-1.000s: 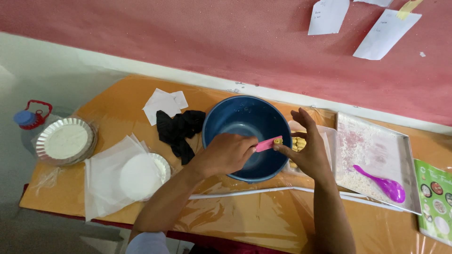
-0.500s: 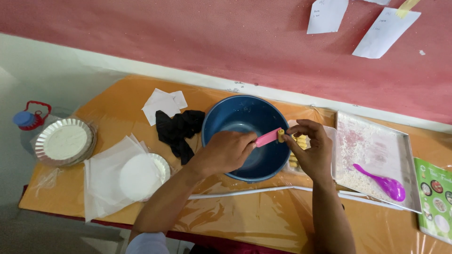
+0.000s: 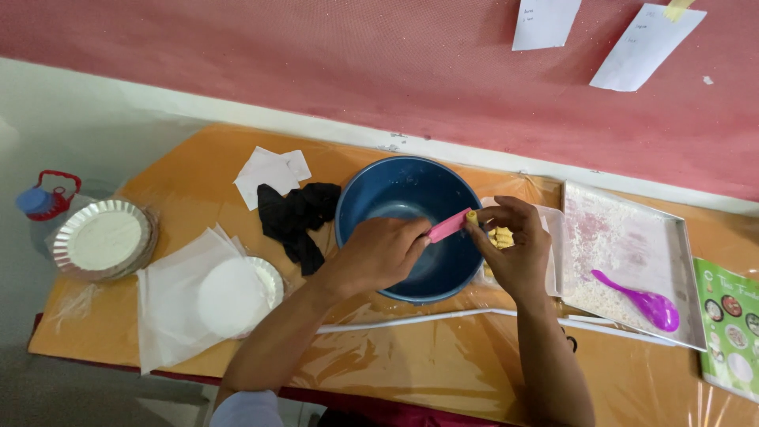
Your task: Shaping small pieces of dough into textured snacks using a pink plastic tool on a production table.
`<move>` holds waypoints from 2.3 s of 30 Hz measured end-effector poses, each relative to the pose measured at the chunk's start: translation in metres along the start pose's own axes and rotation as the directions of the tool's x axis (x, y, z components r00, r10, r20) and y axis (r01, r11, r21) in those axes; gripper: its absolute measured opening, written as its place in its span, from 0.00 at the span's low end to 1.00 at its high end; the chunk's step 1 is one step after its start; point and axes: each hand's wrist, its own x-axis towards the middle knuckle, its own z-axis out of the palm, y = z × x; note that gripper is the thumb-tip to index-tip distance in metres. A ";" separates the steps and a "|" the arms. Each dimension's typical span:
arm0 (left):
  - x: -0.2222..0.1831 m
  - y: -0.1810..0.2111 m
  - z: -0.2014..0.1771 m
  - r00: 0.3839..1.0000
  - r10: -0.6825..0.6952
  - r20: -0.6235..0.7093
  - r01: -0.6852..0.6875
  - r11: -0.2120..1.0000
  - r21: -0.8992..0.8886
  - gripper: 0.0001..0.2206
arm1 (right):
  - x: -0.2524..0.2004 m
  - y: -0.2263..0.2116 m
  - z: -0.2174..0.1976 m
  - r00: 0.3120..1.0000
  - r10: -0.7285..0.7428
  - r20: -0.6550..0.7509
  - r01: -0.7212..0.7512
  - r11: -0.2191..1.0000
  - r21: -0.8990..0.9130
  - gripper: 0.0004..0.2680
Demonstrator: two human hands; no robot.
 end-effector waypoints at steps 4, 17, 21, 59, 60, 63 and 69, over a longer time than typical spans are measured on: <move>-0.001 0.000 -0.001 1.000 0.021 0.004 -0.021 1.000 -0.004 0.18 | 0.000 0.028 -0.012 0.992 0.127 0.020 -0.128 0.979 0.158 0.21; -0.011 0.001 -0.020 0.995 0.032 -0.098 -0.034 0.999 -0.020 0.16 | 0.025 0.067 -0.094 0.957 0.233 -0.173 -0.215 0.969 0.119 0.19; -0.015 -0.001 -0.024 0.986 0.079 -0.149 -0.072 0.996 0.055 0.16 | 0.020 0.094 -0.083 0.998 0.035 0.047 -0.011 0.899 -0.438 0.16; -0.020 -0.012 -0.028 0.957 0.105 -0.272 -0.076 0.990 0.116 0.14 | -0.002 0.169 -0.085 0.868 -0.017 0.497 0.450 0.453 -0.770 0.03; -0.018 -0.015 -0.026 0.950 0.123 -0.287 -0.097 0.990 0.106 0.13 | 0.001 0.159 -0.086 0.869 -0.008 0.495 0.446 0.448 -0.775 0.04; -0.017 -0.018 -0.027 0.945 0.098 -0.312 -0.079 0.994 0.076 0.14 | 0.009 0.140 -0.069 0.884 -0.130 0.449 0.461 0.396 -0.794 0.03; -0.003 -0.041 -0.012 0.946 0.029 -0.323 -0.091 0.980 -0.179 0.11 | 0.025 0.027 0.029 0.756 0.004 0.655 0.281 0.901 -0.330 0.07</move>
